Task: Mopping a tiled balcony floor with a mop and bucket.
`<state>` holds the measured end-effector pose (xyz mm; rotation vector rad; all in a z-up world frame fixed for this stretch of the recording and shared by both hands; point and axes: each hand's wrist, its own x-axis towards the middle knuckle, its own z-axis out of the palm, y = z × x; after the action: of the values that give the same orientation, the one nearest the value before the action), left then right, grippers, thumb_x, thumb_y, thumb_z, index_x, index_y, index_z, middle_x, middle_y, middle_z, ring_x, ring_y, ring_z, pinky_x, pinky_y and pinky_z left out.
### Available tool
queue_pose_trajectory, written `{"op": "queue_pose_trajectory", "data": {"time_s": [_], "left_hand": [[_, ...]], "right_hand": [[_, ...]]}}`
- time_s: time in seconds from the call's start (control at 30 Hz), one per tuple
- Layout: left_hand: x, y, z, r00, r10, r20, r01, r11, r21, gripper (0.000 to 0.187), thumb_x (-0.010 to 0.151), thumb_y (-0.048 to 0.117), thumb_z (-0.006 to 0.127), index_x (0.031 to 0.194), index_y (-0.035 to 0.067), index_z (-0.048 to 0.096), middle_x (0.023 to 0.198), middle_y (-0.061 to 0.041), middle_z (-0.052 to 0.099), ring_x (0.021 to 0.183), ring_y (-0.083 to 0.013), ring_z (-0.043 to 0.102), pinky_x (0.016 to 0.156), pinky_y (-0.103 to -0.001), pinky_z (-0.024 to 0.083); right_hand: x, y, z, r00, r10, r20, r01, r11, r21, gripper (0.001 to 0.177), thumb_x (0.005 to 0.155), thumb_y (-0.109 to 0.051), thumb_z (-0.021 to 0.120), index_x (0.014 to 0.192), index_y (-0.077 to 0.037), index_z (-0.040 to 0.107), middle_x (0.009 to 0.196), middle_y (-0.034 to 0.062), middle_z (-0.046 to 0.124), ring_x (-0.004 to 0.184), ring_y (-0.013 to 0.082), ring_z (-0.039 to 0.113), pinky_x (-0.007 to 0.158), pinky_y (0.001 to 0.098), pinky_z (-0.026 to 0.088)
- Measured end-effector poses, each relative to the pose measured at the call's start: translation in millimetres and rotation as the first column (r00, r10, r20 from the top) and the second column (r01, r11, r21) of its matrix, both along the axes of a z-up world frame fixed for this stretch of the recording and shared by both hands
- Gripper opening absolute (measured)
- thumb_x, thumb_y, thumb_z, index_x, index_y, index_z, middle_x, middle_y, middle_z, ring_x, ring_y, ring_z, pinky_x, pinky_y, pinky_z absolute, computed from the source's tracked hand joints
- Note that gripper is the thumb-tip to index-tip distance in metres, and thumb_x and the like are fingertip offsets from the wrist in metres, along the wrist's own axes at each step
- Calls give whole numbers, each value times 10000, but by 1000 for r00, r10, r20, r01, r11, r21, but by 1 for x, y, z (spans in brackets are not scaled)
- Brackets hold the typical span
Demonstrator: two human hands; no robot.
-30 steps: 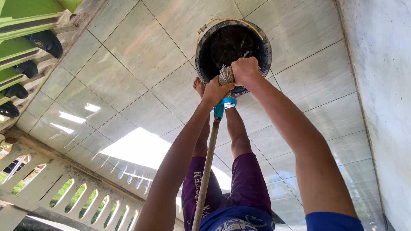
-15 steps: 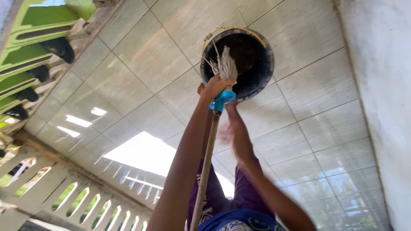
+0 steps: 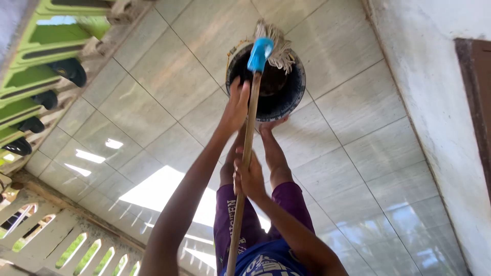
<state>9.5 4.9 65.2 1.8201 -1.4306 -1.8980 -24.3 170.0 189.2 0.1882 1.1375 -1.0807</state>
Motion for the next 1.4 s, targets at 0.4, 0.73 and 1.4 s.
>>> {"op": "queue_pose_trajectory", "data": {"time_s": [0.4,0.73,1.4], "left_hand": [[66,140,217,952,-210,221,218,976,-10,335,1022,274,511,1292,79,547,817,-199,755,654,-349,759,558,-468,572],[91,109,195,745,-315,588,386,922,5,301,989,297,568,1182,65,558,709,-252,706,689,-478,691,613,-582,505],[-164,77,78,849,527,49,-520,848,-104,441,1018,223,592,1423,78,493,894,-114,678,621,-216,654,517,-382,544]], "right_hand": [[-9,-43,-62,932,260,-251,-326,904,-275,559,1043,-395,529,1467,-47,425,906,35,705,775,117,685,689,259,596],[-15,58,80,476,869,-137,-870,442,-218,917,991,-629,495,1586,7,210,1437,235,558,1325,340,561,1094,429,455],[-228,43,80,853,521,-42,-519,853,53,299,1071,-336,578,913,-92,507,612,-37,467,380,57,412,310,246,346]]}}
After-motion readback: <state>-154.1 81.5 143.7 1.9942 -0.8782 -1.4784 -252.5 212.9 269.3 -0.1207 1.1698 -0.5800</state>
